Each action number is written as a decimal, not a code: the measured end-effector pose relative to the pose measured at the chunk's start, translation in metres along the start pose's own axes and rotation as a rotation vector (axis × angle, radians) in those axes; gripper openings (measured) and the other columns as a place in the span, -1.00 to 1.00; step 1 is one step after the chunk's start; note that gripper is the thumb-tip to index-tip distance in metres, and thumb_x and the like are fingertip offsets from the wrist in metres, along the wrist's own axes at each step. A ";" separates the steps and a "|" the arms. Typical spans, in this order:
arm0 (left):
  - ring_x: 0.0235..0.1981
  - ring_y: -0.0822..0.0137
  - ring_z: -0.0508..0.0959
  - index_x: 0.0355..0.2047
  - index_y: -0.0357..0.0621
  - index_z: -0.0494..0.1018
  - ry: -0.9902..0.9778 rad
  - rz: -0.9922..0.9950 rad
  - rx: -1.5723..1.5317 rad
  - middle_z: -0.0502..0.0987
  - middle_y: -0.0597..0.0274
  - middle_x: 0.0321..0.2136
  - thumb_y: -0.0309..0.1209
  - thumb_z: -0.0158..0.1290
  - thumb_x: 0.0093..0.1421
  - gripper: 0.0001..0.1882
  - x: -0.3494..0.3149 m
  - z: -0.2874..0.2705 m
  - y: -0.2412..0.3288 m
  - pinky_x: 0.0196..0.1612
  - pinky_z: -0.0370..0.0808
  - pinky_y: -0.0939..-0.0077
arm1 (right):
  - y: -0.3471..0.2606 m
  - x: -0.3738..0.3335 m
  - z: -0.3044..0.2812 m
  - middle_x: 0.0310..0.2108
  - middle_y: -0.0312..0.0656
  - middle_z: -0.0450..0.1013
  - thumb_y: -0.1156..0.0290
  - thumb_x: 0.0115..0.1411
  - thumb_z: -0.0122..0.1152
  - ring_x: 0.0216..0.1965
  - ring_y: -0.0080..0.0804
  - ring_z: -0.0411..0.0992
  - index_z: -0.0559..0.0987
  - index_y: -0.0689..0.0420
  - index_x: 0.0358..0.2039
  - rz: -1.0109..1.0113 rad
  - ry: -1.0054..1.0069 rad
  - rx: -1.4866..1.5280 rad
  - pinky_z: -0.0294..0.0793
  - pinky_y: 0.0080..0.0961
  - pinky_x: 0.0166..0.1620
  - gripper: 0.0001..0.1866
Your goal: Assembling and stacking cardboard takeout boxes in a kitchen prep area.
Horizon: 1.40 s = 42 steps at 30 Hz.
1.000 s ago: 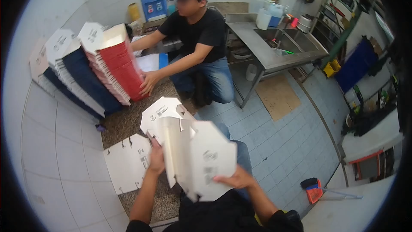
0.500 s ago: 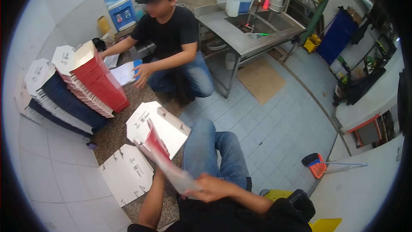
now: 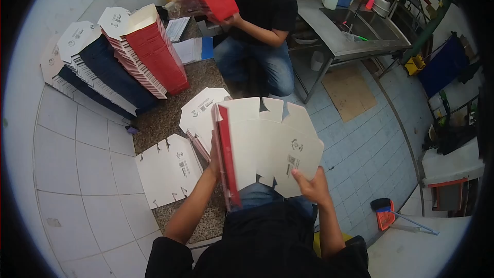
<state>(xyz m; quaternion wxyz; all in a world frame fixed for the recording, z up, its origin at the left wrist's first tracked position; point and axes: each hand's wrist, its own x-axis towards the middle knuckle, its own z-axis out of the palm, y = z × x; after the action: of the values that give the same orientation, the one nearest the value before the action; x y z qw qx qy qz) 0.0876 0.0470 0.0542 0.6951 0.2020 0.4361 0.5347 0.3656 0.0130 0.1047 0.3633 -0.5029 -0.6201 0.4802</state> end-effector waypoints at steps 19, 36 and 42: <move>-0.25 0.41 0.45 0.03 -0.20 0.38 -0.024 0.059 0.235 0.49 0.28 -0.27 -0.02 -0.23 0.36 -0.49 0.008 -0.007 -0.033 -0.12 0.40 0.50 | 0.006 0.007 0.021 -0.46 -0.08 0.53 0.45 0.15 0.18 -0.42 -0.34 0.51 0.53 0.28 -0.30 -0.089 -0.202 0.154 0.47 -0.48 -0.27 -0.84; -0.18 0.32 0.53 0.08 -0.19 0.31 -0.511 -0.009 -0.323 0.50 0.13 -0.18 -0.26 -0.01 0.29 -0.59 0.008 0.020 -0.057 -0.13 0.50 0.52 | 0.029 -0.021 0.061 -0.25 0.07 0.51 0.43 0.12 0.19 -0.23 -0.02 0.51 0.49 0.24 -0.08 -0.244 -0.003 0.114 0.48 -0.27 -0.16 -0.66; -0.10 0.30 0.50 0.08 -0.22 0.28 -0.472 0.442 0.428 0.46 0.12 -0.08 0.08 -0.27 0.35 -0.40 0.037 -0.027 -0.135 -0.02 0.46 0.41 | -0.016 -0.005 0.059 -0.27 -0.10 0.53 0.34 0.17 0.15 -0.27 -0.14 0.49 0.52 0.20 -0.13 -0.088 -0.215 0.123 0.48 -0.33 -0.18 -0.71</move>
<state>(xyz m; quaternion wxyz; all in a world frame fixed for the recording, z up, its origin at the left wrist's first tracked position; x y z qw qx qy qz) 0.1442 0.0288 -0.0755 0.5865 0.5491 0.3119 0.5071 0.3070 -0.0061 0.1040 0.3457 -0.3974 -0.6463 0.5522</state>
